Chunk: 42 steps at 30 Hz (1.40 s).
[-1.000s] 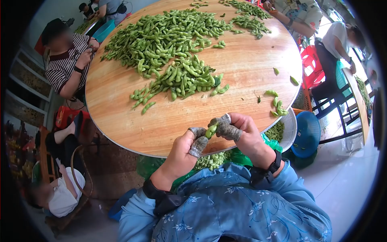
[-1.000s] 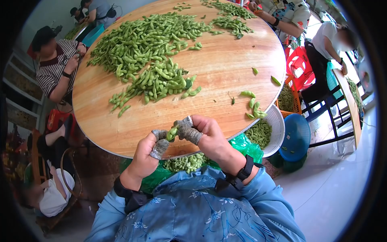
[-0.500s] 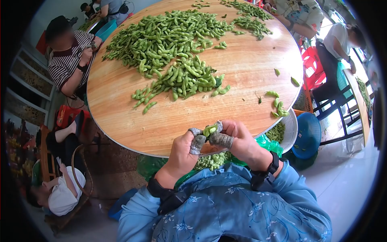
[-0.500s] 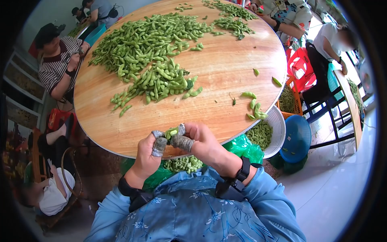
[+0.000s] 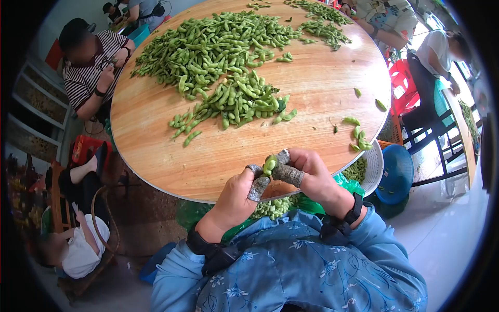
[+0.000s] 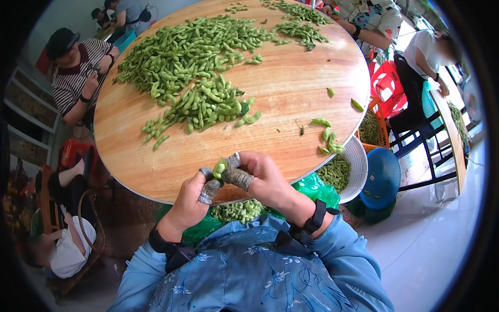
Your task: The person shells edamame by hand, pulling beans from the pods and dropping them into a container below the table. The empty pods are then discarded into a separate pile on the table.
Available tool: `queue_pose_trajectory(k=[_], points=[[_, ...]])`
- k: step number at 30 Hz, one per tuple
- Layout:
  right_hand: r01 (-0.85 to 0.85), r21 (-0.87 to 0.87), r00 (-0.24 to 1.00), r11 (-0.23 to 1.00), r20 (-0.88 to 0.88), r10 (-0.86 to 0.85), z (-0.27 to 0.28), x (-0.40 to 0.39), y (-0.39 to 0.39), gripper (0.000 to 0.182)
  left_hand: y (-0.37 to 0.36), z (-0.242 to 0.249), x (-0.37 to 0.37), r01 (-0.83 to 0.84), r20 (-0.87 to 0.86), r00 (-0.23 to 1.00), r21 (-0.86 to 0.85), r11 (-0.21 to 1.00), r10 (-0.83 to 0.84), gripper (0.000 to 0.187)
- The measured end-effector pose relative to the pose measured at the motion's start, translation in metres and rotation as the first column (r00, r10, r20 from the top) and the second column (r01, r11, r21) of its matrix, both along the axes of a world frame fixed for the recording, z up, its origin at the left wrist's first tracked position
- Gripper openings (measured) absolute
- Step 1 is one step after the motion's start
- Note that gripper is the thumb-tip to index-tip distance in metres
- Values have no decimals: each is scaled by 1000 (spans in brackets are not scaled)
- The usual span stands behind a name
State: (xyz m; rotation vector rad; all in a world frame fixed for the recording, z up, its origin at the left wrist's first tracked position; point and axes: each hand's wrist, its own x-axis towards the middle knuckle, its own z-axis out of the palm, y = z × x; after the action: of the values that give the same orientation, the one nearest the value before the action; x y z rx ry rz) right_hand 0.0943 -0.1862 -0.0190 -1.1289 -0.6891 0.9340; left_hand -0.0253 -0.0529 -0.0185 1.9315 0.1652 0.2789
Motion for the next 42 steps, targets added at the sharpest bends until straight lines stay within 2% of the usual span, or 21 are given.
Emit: queue_pose_trajectory(k=[1,2,4,5,7,10,14,16,17,19,20,22,23,25,26,28,32,34,38,40,42], points=[[-37,-26,999,999,-36,36,4,0,-1,23,1,-2,-1,-17,47,999,133,991,11,13],[-38,-27,999,999,-37,37,5,-1,-1,23,1,-2,0,-18,47,999,132,991,12,13],[-107,-100,973,989,-216,83,6,-3,0,21,3,-3,1,-35,117,993,365,930,-8,13],[-107,-98,973,989,-215,83,5,-4,0,21,4,-4,1,-36,118,993,366,930,-8,13],[-134,-63,920,989,-379,101,2,-7,1,16,7,-6,2,-51,186,980,554,831,-63,13],[-181,-97,926,979,-352,136,-11,-2,1,15,9,-9,3,-85,235,967,650,755,-94,14],[-177,-115,945,977,-297,136,-4,-4,0,14,6,-8,1,-63,219,972,607,792,-90,14],[-136,-83,948,987,-302,106,9,-9,1,13,0,-10,0,-43,157,988,236,971,6,11],[-136,-83,948,987,-302,105,7,-9,1,13,-1,-11,-1,-43,157,988,236,971,6,11],[-113,-84,988,990,-116,103,2,-8,2,13,-4,-13,-2,-55,121,991,-61,997,62,10],[-112,-84,988,990,-116,102,1,-8,2,13,-5,-12,-3,-54,120,991,-61,997,62,10],[-83,21,996,996,26,83,-1,-8,3,13,-7,-9,-4,-75,62,993,-286,955,97,14],[-82,20,996,996,26,82,-2,-10,4,13,-7,-13,-4,-74,61,993,-288,955,96,14],[-51,32,983,998,179,45,-5,-12,5,12,-5,-20,-5,-82,1,995,-611,788,104,17],[-52,31,983,998,178,45,-4,-11,5,12,-4,-21,-5,-83,0,994,-611,787,105,17],[50,-3,751,999,659,-36,-2,-8,5,11,-5,-11,0,-222,-188,975,-778,587,119,16],[147,-54,809,988,581,-89,-7,-7,6,11,0,-9,3,-202,-218,975,-824,529,33,16],[132,-99,929,986,359,-88,-5,-5,6,11,-1,-3,3,-75,-174,983,-690,720,-64,18],[100,-52,930,994,360,-75,-5,-3,7,11,0,-2,3,-95,-203,978,-607,789,-39,17],[143,-3,812,990,572,-116,-1,-3,6,12,0,-3,2,-137,-198,980,-703,698,-7,18],[151,12,729,988,675,-119,-3,-2,7,13,3,-9,2,-118,-176,984,-731,672,-18,17]])
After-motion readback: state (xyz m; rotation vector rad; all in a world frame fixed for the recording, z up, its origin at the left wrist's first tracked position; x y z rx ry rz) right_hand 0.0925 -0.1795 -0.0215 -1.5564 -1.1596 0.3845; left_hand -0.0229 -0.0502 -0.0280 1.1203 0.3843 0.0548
